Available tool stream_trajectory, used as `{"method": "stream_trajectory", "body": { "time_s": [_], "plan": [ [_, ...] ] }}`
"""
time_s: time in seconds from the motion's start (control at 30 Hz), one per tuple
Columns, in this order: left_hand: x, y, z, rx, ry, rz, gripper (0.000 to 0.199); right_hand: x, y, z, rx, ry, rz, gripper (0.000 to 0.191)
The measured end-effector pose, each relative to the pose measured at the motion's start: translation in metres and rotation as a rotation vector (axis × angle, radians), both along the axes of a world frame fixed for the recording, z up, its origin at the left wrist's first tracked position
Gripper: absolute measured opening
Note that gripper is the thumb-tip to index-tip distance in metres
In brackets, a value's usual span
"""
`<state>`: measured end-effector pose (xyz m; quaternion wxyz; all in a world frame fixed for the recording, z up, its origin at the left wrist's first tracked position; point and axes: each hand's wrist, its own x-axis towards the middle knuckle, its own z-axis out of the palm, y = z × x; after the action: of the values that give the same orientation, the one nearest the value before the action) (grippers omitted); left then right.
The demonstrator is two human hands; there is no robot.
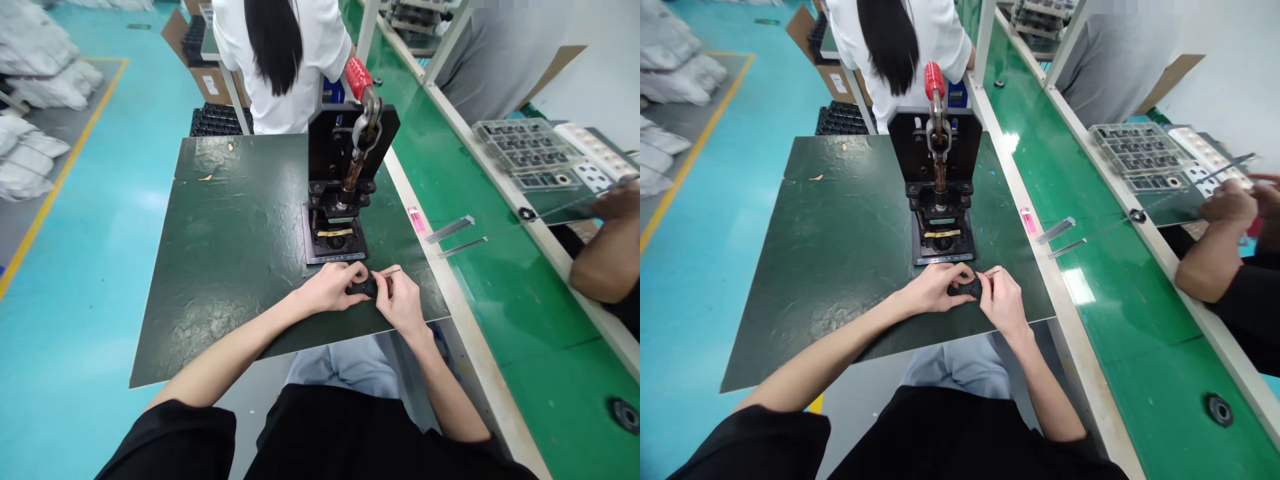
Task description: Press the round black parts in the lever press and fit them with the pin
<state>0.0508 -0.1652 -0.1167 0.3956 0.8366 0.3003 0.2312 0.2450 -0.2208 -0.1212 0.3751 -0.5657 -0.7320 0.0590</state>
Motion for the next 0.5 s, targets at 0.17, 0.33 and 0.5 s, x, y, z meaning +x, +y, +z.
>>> {"method": "stream_trajectory", "body": {
  "time_s": [0.17,0.33,0.5],
  "plan": [
    [0.0,-0.001,0.0,-0.016,0.0,0.011,0.031,-0.003,0.0,0.001,0.044,-0.068,0.017,0.023],
    [0.001,-0.001,0.0,-0.012,0.0,0.016,0.029,-0.009,-0.003,-0.001,0.061,-0.159,-0.028,0.024],
    [0.001,-0.001,0.001,-0.005,0.006,0.016,0.03,-0.011,-0.005,-0.004,0.077,-0.166,-0.046,0.022]
  ]
}}
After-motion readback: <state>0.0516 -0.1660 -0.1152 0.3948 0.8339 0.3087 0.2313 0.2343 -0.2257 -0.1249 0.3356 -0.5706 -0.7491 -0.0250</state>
